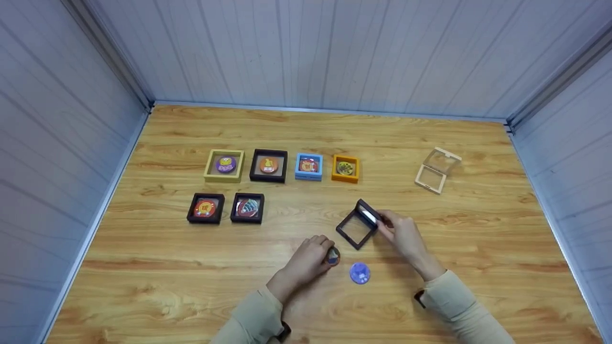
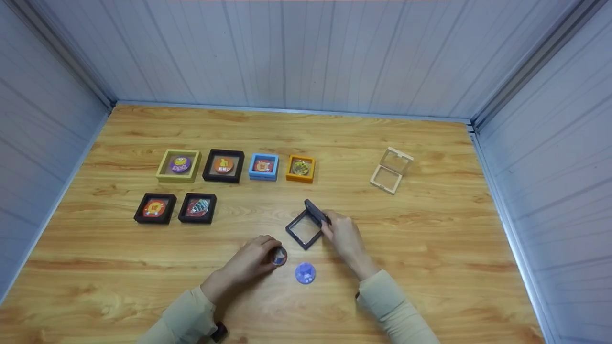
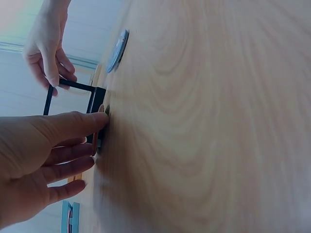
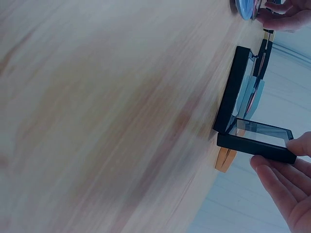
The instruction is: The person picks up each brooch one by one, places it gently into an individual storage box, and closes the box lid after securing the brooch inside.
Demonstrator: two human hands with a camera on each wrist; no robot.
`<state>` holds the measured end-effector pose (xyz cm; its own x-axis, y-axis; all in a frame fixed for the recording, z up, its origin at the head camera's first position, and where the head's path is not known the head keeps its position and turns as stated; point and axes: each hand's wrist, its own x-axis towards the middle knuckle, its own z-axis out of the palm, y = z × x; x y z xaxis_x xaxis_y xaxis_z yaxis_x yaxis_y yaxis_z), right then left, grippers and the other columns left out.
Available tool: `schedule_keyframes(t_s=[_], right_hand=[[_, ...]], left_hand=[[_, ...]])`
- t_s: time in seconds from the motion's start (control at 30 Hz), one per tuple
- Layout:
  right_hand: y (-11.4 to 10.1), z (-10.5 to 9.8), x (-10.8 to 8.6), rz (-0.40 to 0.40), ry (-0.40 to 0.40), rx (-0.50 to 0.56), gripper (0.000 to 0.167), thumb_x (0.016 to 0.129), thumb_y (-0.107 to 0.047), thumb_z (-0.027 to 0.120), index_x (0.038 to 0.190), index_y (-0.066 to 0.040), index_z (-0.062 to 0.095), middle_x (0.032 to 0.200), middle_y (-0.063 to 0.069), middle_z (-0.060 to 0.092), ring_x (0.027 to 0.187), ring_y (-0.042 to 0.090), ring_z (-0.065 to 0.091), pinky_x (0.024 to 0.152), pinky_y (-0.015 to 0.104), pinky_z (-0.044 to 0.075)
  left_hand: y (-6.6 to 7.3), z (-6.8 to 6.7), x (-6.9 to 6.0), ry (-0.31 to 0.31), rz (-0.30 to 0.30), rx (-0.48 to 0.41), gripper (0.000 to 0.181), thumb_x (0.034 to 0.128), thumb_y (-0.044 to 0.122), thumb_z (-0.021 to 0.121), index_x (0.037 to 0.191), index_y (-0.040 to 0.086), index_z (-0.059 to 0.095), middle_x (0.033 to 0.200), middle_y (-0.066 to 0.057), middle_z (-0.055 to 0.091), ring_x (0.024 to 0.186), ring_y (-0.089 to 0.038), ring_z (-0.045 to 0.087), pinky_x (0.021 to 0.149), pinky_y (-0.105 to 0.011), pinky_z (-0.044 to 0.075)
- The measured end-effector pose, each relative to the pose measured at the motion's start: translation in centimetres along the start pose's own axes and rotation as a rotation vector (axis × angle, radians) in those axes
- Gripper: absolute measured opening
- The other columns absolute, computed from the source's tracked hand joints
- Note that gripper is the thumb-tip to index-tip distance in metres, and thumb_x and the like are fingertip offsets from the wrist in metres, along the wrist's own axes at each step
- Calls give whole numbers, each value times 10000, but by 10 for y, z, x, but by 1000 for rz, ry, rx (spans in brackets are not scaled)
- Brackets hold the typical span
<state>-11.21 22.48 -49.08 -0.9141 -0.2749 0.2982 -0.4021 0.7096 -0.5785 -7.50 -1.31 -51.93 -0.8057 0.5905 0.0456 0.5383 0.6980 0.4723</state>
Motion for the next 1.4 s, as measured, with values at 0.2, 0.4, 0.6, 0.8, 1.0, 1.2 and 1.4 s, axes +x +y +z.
schedule_keyframes(t_s=[0.2, 0.4, 0.6, 0.8, 1.0, 1.2, 1.4], right_hand=[[0, 0, 1, -1, 2, -14, 175, 765, 38, 621, 939, 52, 625, 855, 188, 646, 720, 268, 632, 626, 314, 513], [0, 0, 1, 9, 0, -3, 184, 766, 38, 622, 949, 51, 626, 867, 198, 643, 728, 279, 633, 631, 307, 513], [0, 1, 0, 4, 6, 6, 181, 769, 36, 622, 949, 46, 627, 867, 194, 644, 732, 275, 632, 626, 297, 513], [0, 1, 0, 6, 8, 7, 183, 768, 35, 625, 950, 50, 626, 870, 194, 643, 731, 272, 633, 630, 296, 512], [0, 1, 0, 17, 10, 1, 176, 772, 25, 621, 946, 55, 627, 871, 198, 643, 732, 267, 634, 633, 296, 512], [-1, 1, -1, 25, 8, 14, 157, 791, 21, 600, 943, 39, 632, 869, 173, 649, 744, 246, 632, 630, 283, 510], [0, 1, -1, 24, 10, 16, 171, 781, 34, 607, 950, 38, 629, 880, 176, 647, 743, 253, 632, 635, 286, 511]], left_hand=[[0, 1, 3, -18, -18, -126, 346, 744, 126, 699, 1029, -22, 568, 944, -77, 545, 862, -188, 499, 768, -279, 424], [3, 0, 5, -5, -59, -175, 388, 700, 46, 702, 1046, -42, 549, 954, -90, 534, 876, -201, 500, 784, -281, 427], [5, -1, 10, 51, -71, -172, 411, 729, 88, 701, 1078, -43, 529, 982, -85, 506, 928, -208, 487, 816, -291, 421], [9, 2, 20, 131, -62, -158, 390, 747, 119, 691, 1067, -38, 533, 974, -75, 494, 923, -204, 480, 812, -286, 416], [15, 3, 36, 188, -67, -173, 422, 749, 111, 688, 1103, -47, 524, 1015, -90, 501, 966, -210, 479, 860, -280, 399], [18, 5, 52, 212, -76, -152, 428, 729, 105, 705, 1095, -33, 532, 1006, -83, 509, 957, -198, 486, 856, -268, 397], [21, 10, 64, 182, -121, -167, 444, 735, 112, 709, 1113, -32, 528, 1003, -77, 511, 947, -187, 484, 839, -258, 407]])
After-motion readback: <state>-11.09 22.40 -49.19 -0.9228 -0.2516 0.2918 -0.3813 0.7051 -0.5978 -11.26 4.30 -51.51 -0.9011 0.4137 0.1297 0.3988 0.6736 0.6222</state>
